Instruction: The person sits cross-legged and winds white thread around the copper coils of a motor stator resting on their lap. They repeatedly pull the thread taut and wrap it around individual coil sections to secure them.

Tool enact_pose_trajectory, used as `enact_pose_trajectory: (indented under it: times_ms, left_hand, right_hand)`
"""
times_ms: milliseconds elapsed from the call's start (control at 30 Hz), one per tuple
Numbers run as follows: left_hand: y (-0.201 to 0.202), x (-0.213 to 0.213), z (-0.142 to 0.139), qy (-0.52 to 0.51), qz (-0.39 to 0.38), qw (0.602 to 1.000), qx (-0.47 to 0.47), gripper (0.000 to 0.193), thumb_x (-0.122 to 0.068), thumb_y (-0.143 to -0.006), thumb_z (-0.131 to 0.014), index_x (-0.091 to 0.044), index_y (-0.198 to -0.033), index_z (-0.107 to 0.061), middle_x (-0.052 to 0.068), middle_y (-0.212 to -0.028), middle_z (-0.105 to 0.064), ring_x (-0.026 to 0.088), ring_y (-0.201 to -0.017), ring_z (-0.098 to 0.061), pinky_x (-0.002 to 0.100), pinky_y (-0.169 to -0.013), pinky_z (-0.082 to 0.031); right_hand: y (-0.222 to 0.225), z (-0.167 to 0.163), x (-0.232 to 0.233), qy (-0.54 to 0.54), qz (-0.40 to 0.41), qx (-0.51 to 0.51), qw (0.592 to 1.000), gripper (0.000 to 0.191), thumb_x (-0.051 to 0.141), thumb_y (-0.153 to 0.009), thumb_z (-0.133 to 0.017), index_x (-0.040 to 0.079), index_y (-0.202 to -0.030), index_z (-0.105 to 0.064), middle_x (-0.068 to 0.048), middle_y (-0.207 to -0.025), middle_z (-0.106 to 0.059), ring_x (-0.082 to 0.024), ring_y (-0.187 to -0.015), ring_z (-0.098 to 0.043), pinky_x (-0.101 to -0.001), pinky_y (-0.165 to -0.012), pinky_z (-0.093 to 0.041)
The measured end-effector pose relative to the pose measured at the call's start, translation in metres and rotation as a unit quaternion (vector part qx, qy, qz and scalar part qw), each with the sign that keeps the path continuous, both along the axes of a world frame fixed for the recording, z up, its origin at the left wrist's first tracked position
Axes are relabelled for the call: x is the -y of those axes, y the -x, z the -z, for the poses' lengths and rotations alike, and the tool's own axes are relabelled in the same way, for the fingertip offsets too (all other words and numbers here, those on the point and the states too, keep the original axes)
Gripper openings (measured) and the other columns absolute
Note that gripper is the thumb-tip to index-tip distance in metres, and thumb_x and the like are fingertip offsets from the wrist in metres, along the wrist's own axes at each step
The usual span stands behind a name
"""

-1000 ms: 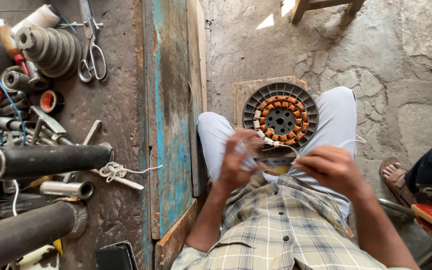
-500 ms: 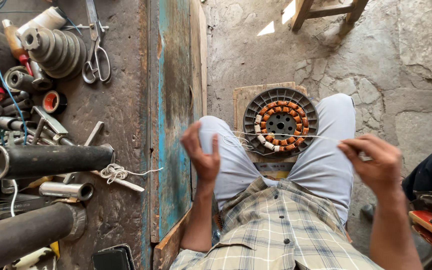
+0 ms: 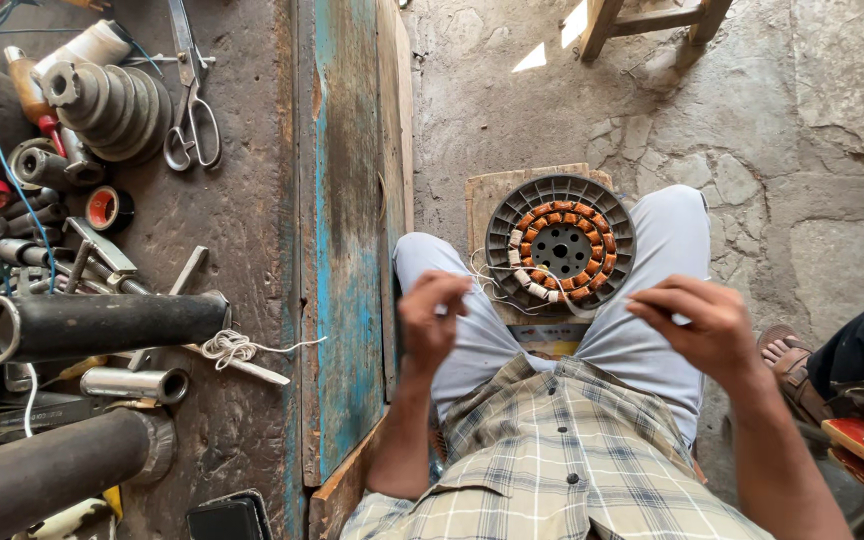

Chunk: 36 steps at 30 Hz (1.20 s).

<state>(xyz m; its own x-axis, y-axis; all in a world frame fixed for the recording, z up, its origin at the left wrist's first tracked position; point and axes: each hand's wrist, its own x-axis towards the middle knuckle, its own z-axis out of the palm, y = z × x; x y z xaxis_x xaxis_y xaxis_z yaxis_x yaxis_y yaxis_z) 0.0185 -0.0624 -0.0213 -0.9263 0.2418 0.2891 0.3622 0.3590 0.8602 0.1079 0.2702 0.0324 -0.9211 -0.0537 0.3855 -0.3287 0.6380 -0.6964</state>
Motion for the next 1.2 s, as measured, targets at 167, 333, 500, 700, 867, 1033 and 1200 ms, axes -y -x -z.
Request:
enact_pose_trajectory:
  times_ms: [167, 333, 500, 700, 867, 1033, 1200]
  left_hand:
    - [-0.008, -0.022, -0.022, -0.017, 0.072, 0.982, -0.174, 0.02, -0.025, -0.095, -0.077, -0.008, -0.104, -0.074, 0.008, -0.096, -0.075, 0.023, -0.095, -0.07, 0.041, -0.089, -0.059]
    - [-0.037, -0.066, -0.027, -0.008, 0.297, 0.943, -0.152, 0.044, -0.03, -0.084, -0.079, 0.003, -0.111, -0.069, 0.014, -0.102, -0.073, 0.029, -0.095, -0.069, 0.041, -0.084, -0.058]
    - [-0.022, -0.024, 0.008, -0.181, 0.268, 0.945, 0.041, 0.015, -0.003, -0.103, -0.059, -0.001, -0.1, -0.073, 0.013, -0.09, -0.073, 0.011, -0.063, -0.069, 0.023, -0.05, -0.06]
    - [0.01, 0.036, -0.001, 0.044, -0.28, 0.955, -0.09, 0.013, -0.014, -0.105, -0.064, -0.002, -0.104, -0.07, 0.012, -0.092, -0.062, 0.021, -0.082, -0.057, 0.035, -0.076, -0.053]
    - [-0.014, -0.03, -0.021, 0.086, -0.015, 0.979, -0.182, 0.058, -0.039, -0.089, -0.079, -0.008, -0.135, -0.061, 0.016, -0.145, -0.048, 0.03, -0.143, -0.044, 0.047, -0.122, -0.045]
    - [-0.03, -0.053, -0.014, 0.066, 0.253, 0.954, -0.143, 0.03, -0.032, -0.091, -0.08, -0.011, -0.113, -0.075, 0.003, -0.097, -0.071, 0.018, -0.103, -0.064, 0.044, -0.104, -0.053]
    - [-0.008, -0.005, 0.005, -0.093, 0.031, 0.99, -0.097, 0.018, -0.01, -0.103, -0.061, -0.013, -0.087, -0.07, 0.006, -0.084, -0.073, 0.018, -0.084, -0.073, 0.035, -0.09, -0.061]
  right_hand:
    - [-0.004, -0.005, 0.007, -0.007, -0.011, -0.015, 1.0, 0.016, 0.013, -0.08, -0.084, 0.005, -0.091, -0.075, -0.006, -0.077, -0.07, -0.014, -0.061, -0.065, -0.0291, -0.054, -0.051]
    - [-0.001, 0.004, 0.043, -0.002, -0.142, -0.063, 0.988, 0.019, 0.018, -0.076, -0.084, 0.004, -0.084, -0.073, -0.006, -0.073, -0.069, -0.017, -0.063, -0.067, -0.0331, -0.056, -0.053]
    - [-0.004, 0.011, 0.012, -0.014, -0.083, -0.033, 0.996, 0.013, 0.014, -0.08, -0.083, 0.005, -0.086, -0.076, -0.005, -0.075, -0.073, -0.013, -0.06, -0.069, -0.0273, -0.051, -0.054]
    - [-0.018, 0.004, -0.029, -0.001, 0.122, 0.005, 0.992, 0.011, 0.006, -0.095, -0.082, 0.003, -0.102, -0.075, -0.009, -0.086, -0.072, -0.014, -0.07, -0.07, -0.025, -0.059, -0.055]
    - [-0.005, 0.009, 0.018, 0.005, -0.027, -0.033, 0.999, 0.014, 0.012, -0.083, -0.083, 0.006, -0.092, -0.076, -0.006, -0.081, -0.073, -0.015, -0.067, -0.069, -0.0282, -0.057, -0.055]
    - [0.006, 0.013, 0.048, 0.003, -0.127, -0.068, 0.99, 0.019, 0.019, -0.078, -0.084, 0.006, -0.088, -0.076, -0.005, -0.078, -0.073, -0.017, -0.063, -0.069, -0.0318, -0.053, -0.053]
    - [0.002, 0.008, 0.005, -0.046, -0.054, -0.03, 0.997, 0.013, 0.017, -0.083, -0.082, 0.006, -0.088, -0.076, -0.006, -0.079, -0.074, -0.013, -0.064, -0.069, -0.0264, -0.053, -0.055]
